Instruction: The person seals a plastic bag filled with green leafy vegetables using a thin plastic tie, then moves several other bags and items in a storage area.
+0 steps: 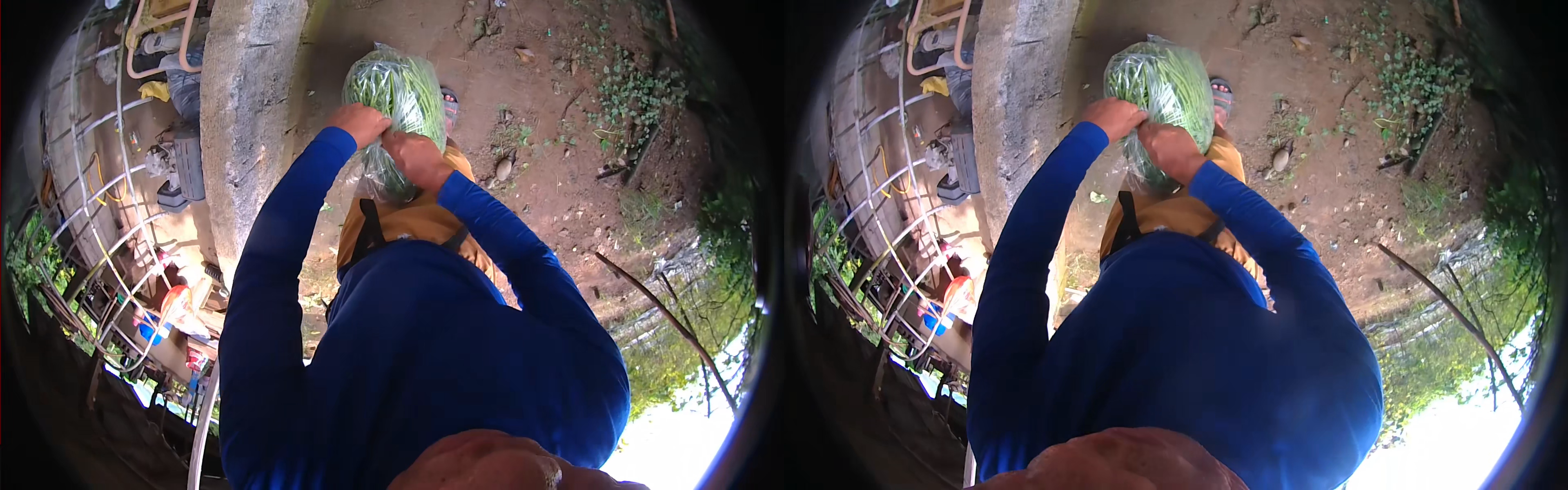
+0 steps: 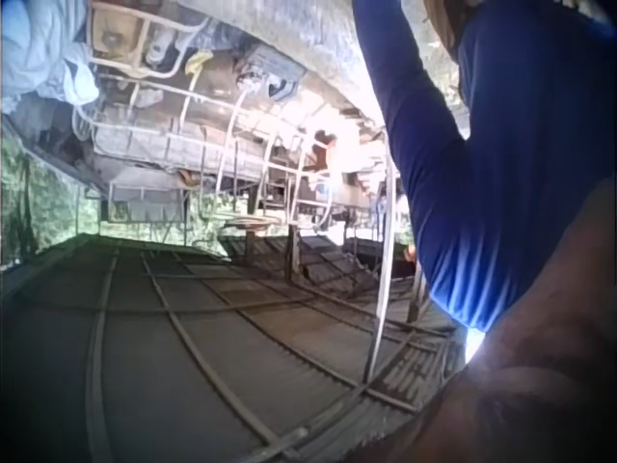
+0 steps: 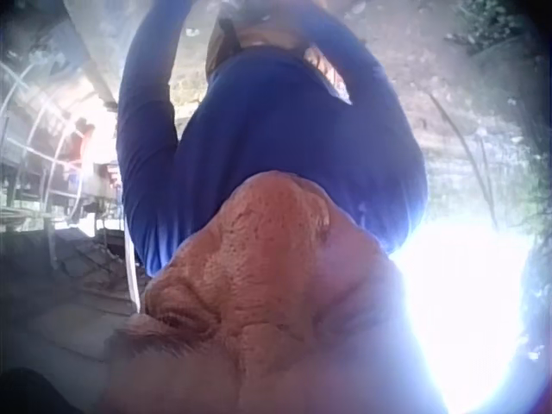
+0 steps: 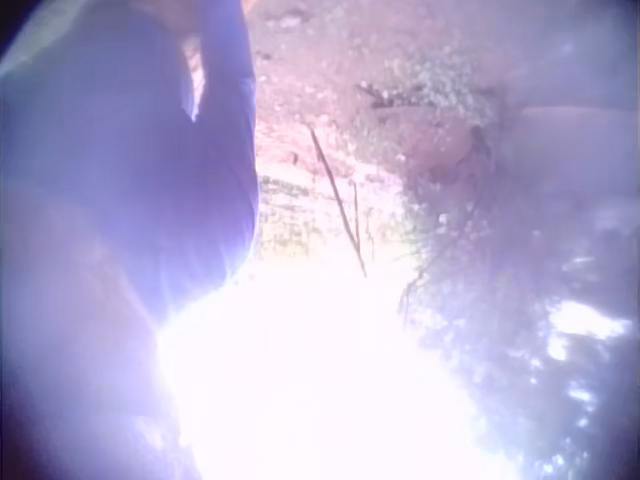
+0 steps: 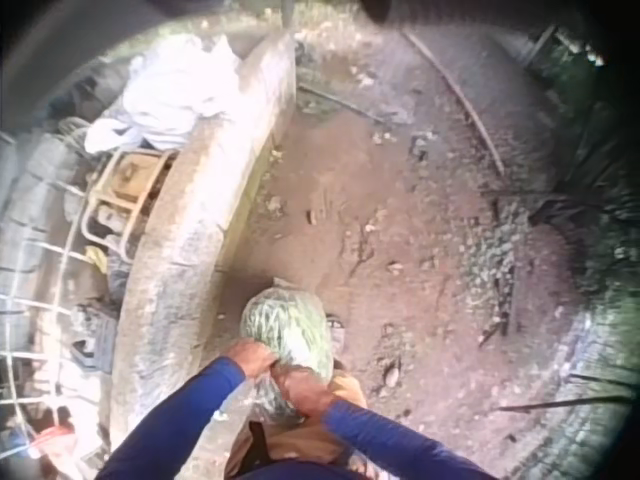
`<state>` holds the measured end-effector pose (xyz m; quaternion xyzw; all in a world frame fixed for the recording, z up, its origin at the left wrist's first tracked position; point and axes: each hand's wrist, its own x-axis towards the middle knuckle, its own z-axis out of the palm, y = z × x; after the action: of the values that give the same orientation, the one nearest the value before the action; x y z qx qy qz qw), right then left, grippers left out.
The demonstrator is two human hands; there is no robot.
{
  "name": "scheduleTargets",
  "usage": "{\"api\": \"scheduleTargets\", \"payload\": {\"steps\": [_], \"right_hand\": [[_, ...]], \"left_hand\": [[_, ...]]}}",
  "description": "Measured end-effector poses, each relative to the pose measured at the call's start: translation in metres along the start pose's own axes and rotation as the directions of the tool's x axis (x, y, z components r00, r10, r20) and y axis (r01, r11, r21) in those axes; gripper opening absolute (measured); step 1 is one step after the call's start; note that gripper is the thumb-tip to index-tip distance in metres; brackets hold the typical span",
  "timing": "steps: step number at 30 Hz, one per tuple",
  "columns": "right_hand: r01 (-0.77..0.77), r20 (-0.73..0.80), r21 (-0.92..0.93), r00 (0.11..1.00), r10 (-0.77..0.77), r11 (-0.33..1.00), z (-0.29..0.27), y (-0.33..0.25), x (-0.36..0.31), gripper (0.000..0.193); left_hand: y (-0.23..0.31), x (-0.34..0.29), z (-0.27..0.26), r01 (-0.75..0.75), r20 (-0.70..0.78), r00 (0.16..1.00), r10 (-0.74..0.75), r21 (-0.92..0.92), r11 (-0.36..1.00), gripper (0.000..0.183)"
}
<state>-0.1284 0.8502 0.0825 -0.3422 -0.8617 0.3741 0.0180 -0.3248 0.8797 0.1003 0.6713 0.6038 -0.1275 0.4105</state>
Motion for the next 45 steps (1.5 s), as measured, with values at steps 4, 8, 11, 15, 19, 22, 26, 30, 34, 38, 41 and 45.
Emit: {"api": "scheduleTargets", "payload": {"steps": [4,8,11,15,19,22,26,30,34,38,41,45], "right_hand": [[-0.103,0.167,0.029,0.981,0.097,0.994,-0.011,-0.012,0.005,0.020],[-0.159,0.247,0.059,0.959,0.140,0.986,-0.013,-0.003,0.015,0.023],[-0.115,0.303,0.227,0.952,0.043,0.967,-0.018,0.030,0.026,0.031],[-0.502,0.696,0.337,0.703,0.148,0.796,-0.038,0.020,0.039,0.040],[-0.639,0.821,0.214,0.528,0.219,0.739,-0.054,0.006,0.050,0.044],[-0.651,0.850,0.184,0.482,0.214,0.736,-0.052,0.000,0.051,0.035],[-0.742,0.875,0.237,0.443,0.194,0.628,-0.039,0.011,0.040,0.022],[-0.827,0.891,0.303,0.423,0.168,0.474,-0.028,0.024,0.034,0.014],[-0.753,0.898,0.199,0.397,0.192,0.627,-0.032,0.021,0.046,0.015],[0.108,0.724,0.340,0.604,-0.333,0.934,-0.039,-0.013,0.060,0.028],[0.154,0.559,0.163,0.800,-0.219,0.975,-0.031,0.044,0.043,0.019],[0.294,0.336,-0.125,0.911,-0.238,0.948,-0.037,-0.005,0.028,0.006]], "left_hand": [[0.001,-0.014,0.001,-0.047,-0.019,0.999,0.046,-0.054,0.997,0.041],[0.003,-0.048,0.040,-0.107,-0.331,0.943,-0.037,-0.406,0.908,0.025],[0.024,-0.087,0.086,-0.065,-0.419,0.854,-0.307,-0.673,0.737,0.026],[0.051,-0.128,0.134,-0.026,-0.423,0.832,-0.358,-0.676,0.737,0.031],[0.068,-0.125,0.136,-0.114,-0.606,0.782,-0.143,-0.366,0.924,0.035],[0.068,-0.121,0.145,-0.037,-0.530,0.830,-0.174,-0.364,0.931,0.035],[0.069,-0.120,0.155,0.025,-0.457,0.789,-0.410,-0.643,0.765,0.040],[0.075,-0.111,0.146,0.030,-0.294,0.826,-0.482,-0.830,0.557,0.040],[0.067,-0.093,0.141,0.066,-0.285,0.828,-0.483,-0.806,0.588,0.037],[0.053,-0.098,0.148,0.059,-0.430,0.788,-0.442,-0.661,0.748,0.038],[0.056,-0.082,0.112,-0.103,-0.644,0.704,-0.300,-0.510,0.854,0.036],[0.051,-0.102,0.113,-0.057,-0.665,0.645,-0.376,-0.533,0.844,0.035]]}}
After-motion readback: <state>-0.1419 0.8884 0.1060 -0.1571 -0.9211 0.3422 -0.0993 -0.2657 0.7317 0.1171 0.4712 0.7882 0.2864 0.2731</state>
